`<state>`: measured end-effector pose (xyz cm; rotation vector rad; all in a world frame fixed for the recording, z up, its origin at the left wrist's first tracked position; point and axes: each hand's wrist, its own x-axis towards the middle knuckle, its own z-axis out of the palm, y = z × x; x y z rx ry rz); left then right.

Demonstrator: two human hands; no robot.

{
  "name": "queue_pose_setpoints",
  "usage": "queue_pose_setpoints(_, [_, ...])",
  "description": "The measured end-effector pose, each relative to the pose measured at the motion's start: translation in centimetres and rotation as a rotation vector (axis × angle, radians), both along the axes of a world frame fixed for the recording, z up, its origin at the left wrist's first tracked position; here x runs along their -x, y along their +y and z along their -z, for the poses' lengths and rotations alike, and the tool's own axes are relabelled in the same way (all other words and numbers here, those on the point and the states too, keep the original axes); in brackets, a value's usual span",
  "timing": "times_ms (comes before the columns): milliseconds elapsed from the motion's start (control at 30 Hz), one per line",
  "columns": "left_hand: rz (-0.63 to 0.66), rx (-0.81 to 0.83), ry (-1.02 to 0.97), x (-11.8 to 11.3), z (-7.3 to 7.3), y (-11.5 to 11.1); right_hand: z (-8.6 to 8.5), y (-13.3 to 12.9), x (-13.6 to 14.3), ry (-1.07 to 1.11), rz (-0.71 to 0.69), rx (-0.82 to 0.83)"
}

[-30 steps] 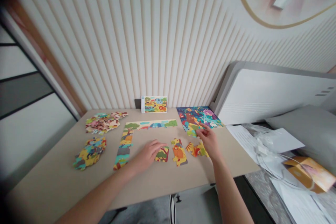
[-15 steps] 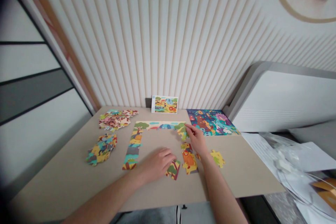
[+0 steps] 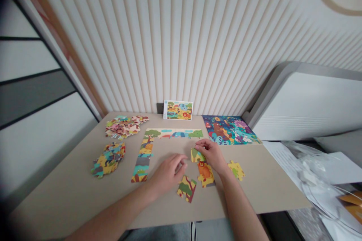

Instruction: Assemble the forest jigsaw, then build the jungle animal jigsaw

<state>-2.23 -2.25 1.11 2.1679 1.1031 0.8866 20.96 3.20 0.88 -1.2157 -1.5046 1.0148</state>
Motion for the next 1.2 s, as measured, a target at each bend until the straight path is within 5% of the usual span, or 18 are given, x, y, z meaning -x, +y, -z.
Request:
queue_pose_setpoints(200, [-0.019,0.279,-0.296,-0.2,0.7,0.8,-0.8,-1.3,1.4,-0.047,-0.202,0.056])
queue_pose_setpoints(433, [-0.019,0.529,-0.618,-0.1,0.6,1.7,-1.7,-1.4,1.4,0.052,-0.144,0.005])
queue_pose_setpoints(667, [0.010,0.542,-0.581,-0.3,1.3,1.6,-1.2,-1.3,1.4,0.027,-0.161,0.036])
queue_pose_setpoints(800, [0.082,0.431,-0.368,-0.6,-0.2,-1.1,-0.8,-1.2,1.3,0.021,-0.124,0.042])
queue_pose_setpoints(967, [0.263,-0.048,0.086,2.2,-3.4,-5.9,-0.4,-1.4,1.6,-0.017,-0.200,0.111])
queue_pose_setpoints(1067, [0.125,-0.239,0.239,5.9,-3.5,-6.7,-0.1,-1.6,2.3,-0.051,-0.267,0.132])
queue_pose_setpoints(1200, [-0.146,-0.315,0.281,10.9,-1.1,-5.3,0.2,-1.7,2.9,-0.080,-0.293,0.164])
